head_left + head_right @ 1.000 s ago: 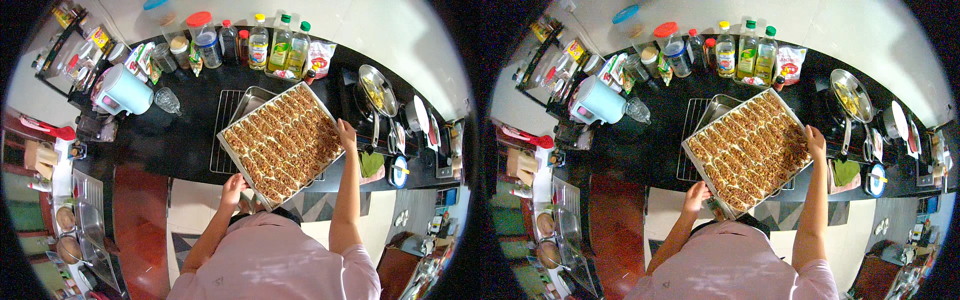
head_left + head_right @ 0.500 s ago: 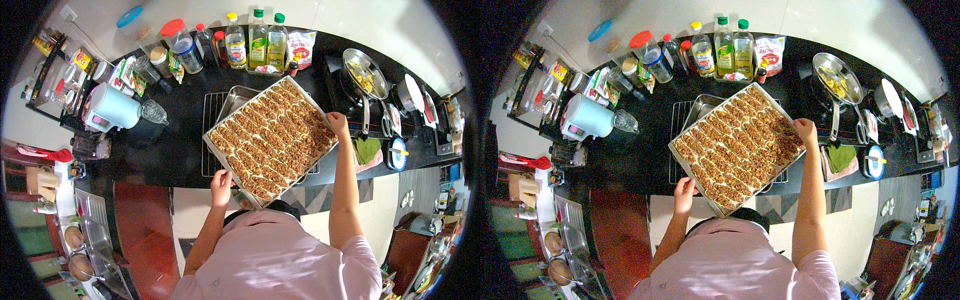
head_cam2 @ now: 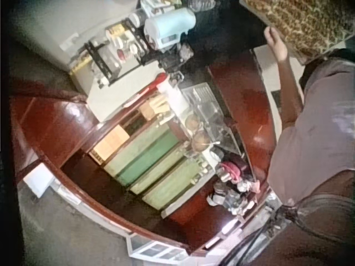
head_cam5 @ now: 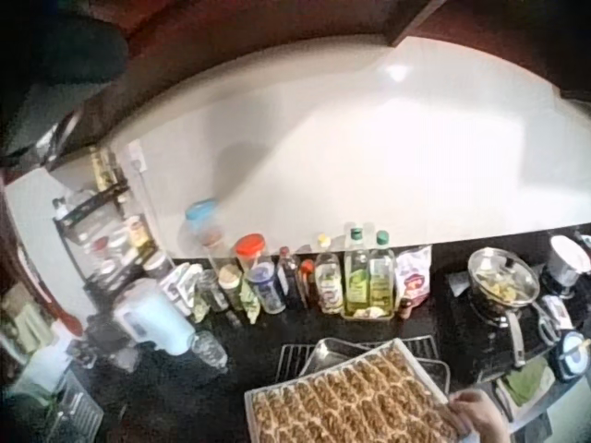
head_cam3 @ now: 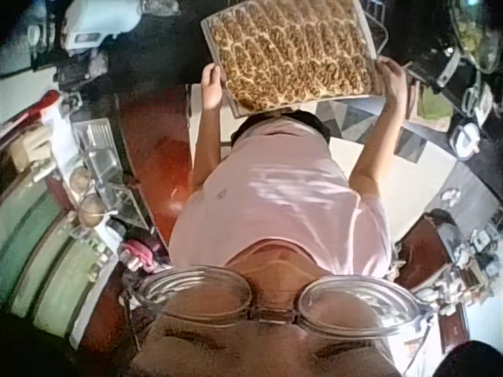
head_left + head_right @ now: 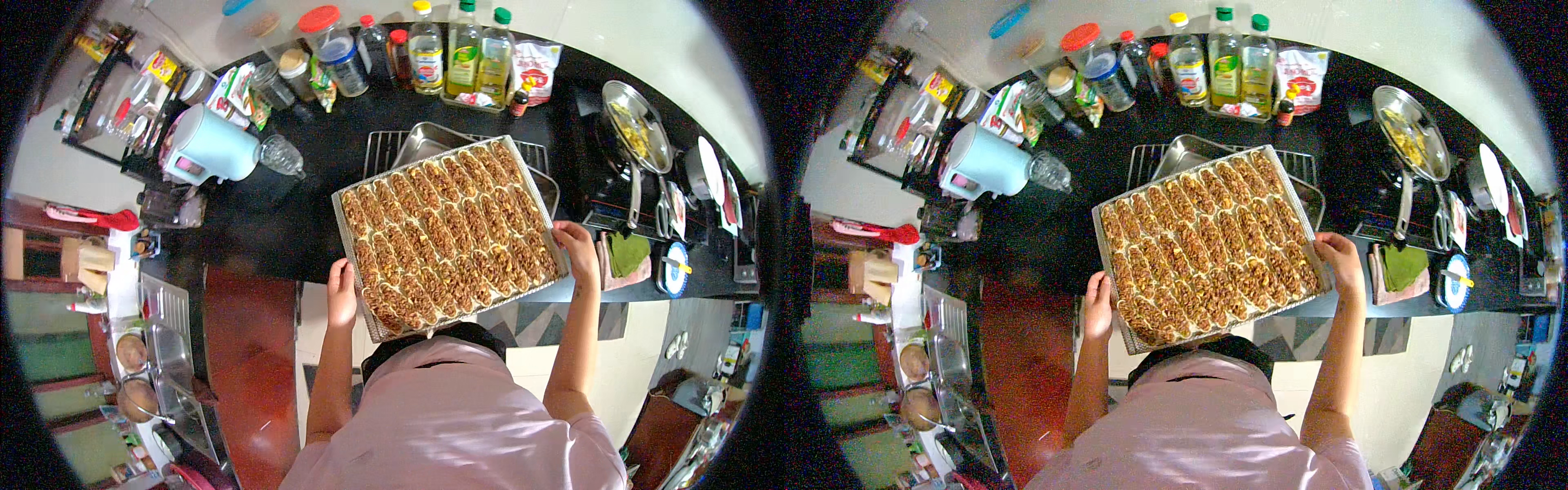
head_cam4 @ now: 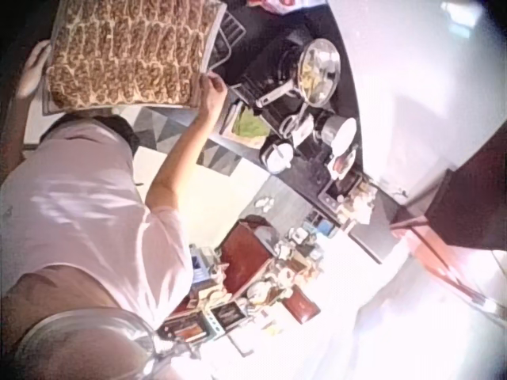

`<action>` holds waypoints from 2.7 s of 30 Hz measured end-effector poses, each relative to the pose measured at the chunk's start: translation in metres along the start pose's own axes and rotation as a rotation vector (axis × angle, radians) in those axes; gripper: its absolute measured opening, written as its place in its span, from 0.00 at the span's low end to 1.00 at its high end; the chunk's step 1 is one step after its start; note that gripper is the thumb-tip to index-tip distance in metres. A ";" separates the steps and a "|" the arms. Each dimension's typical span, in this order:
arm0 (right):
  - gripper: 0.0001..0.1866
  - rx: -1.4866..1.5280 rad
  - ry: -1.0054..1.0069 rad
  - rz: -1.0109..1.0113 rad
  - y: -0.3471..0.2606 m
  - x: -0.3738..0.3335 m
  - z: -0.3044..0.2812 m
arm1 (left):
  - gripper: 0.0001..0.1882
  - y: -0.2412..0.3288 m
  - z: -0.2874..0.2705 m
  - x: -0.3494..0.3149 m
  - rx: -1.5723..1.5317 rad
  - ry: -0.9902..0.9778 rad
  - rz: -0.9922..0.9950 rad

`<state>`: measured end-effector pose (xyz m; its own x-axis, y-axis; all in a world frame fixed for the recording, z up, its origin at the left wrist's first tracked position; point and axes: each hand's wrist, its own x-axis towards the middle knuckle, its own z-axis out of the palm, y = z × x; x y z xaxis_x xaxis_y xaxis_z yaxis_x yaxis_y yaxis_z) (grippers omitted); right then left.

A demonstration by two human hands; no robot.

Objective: The person fills small pastry shells with a crumbly mixture using a spoon, then places the filled pastries onto a wire rack. The person later transfers the pastries from the wire rack to a metal baking tray.

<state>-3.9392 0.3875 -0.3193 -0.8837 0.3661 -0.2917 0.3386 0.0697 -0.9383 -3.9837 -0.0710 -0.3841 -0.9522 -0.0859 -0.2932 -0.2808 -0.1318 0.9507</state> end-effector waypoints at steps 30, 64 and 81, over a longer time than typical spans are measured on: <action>0.09 0.102 -0.059 0.304 0.055 0.039 0.029 | 0.17 0.037 0.040 0.005 0.266 0.278 -0.111; 0.19 0.191 0.768 0.323 0.105 0.035 -0.116 | 0.13 -0.022 0.009 0.038 0.365 0.330 0.098; 0.18 -0.387 0.944 0.010 0.072 -0.009 -0.095 | 0.12 -0.006 0.005 0.043 0.735 0.238 0.183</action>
<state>-3.8762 0.4774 -0.3667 -0.3212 0.9389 0.1234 0.5736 0.2966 -0.7636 -4.0238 -0.0691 -0.4020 -0.9628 -0.2634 -0.0608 -0.2092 0.5835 0.7847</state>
